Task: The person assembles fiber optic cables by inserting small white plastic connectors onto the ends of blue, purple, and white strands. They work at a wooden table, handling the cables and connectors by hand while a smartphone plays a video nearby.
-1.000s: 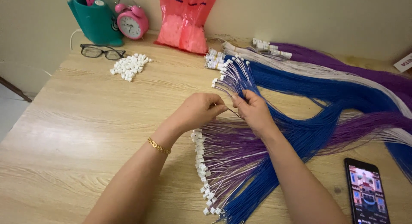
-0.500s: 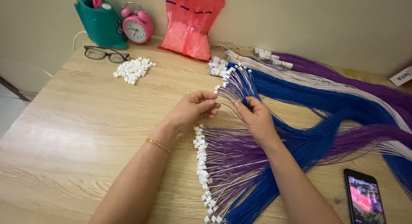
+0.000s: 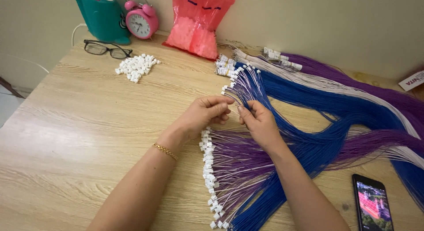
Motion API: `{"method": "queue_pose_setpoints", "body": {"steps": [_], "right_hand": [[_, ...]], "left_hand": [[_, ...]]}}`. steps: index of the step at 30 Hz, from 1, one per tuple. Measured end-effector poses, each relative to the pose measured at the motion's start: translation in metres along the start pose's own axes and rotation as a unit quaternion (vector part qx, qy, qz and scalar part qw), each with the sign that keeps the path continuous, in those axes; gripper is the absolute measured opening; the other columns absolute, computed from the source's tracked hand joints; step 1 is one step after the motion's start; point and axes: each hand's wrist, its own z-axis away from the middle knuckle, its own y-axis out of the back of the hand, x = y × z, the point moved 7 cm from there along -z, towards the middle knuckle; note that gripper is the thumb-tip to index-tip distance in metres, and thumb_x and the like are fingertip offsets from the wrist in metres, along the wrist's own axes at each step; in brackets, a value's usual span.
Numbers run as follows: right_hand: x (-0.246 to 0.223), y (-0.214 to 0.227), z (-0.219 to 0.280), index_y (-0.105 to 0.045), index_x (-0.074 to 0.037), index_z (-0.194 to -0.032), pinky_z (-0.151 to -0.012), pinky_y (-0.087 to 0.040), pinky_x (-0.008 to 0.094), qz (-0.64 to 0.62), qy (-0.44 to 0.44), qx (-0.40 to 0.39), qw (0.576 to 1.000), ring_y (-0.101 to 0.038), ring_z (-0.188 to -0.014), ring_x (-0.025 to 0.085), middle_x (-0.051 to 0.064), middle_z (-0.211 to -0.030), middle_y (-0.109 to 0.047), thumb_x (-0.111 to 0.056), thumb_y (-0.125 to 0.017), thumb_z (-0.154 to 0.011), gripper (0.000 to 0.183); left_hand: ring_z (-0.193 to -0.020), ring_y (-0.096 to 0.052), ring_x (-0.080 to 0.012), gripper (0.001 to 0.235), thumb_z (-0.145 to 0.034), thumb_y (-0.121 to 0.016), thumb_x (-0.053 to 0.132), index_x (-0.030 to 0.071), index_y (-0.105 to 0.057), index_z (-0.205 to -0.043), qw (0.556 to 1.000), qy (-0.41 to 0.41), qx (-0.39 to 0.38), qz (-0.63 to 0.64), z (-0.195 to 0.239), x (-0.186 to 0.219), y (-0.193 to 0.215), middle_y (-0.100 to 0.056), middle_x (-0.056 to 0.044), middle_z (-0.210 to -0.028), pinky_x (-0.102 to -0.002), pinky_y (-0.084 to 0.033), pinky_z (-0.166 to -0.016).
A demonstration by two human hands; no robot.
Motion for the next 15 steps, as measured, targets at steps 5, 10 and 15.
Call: {"method": "queue_pose_setpoints", "body": {"steps": [5, 10, 15], "right_hand": [[-0.008, 0.000, 0.003, -0.068, -0.005, -0.093, -0.061, -0.049, 0.026, 0.022, 0.020, 0.007, 1.000, -0.060, -0.061, 0.012, 0.007, -0.063, -0.067, -0.017, -0.066, -0.094, 0.012], [-0.003, -0.001, 0.004, -0.072, -0.009, -0.088, -0.061, -0.048, 0.025, 0.046, 0.024, 0.018, 0.999, -0.056, -0.066, 0.009, 0.003, -0.068, -0.067, -0.016, -0.075, -0.086, 0.008], [-0.007, -0.001, 0.006, -0.073, -0.010, -0.087, -0.062, -0.050, 0.026, 0.086, 0.033, 0.037, 0.995, -0.060, -0.068, 0.010, 0.005, -0.069, -0.069, -0.015, -0.075, -0.083, 0.007]], "left_hand": [[-0.076, -0.071, -0.0152, 0.028, -0.093, -0.064, 0.020, 0.005, -0.067, -0.117, 1.000, 0.006, -0.001, 0.017, -0.004, -0.003, 0.006, -0.070, -0.010, -0.087, -0.027, -0.063, -0.069], [-0.082, -0.071, -0.0128, 0.029, -0.087, -0.070, 0.009, 0.006, -0.068, -0.115, 1.000, -0.020, 0.016, -0.016, -0.005, -0.001, 0.012, -0.073, -0.007, -0.096, -0.021, -0.060, -0.069], [-0.084, -0.071, -0.0134, 0.027, -0.085, -0.072, 0.008, 0.005, -0.069, -0.112, 0.999, -0.014, 0.017, -0.036, -0.003, -0.002, 0.009, -0.074, -0.008, -0.097, -0.022, -0.060, -0.071]]}}
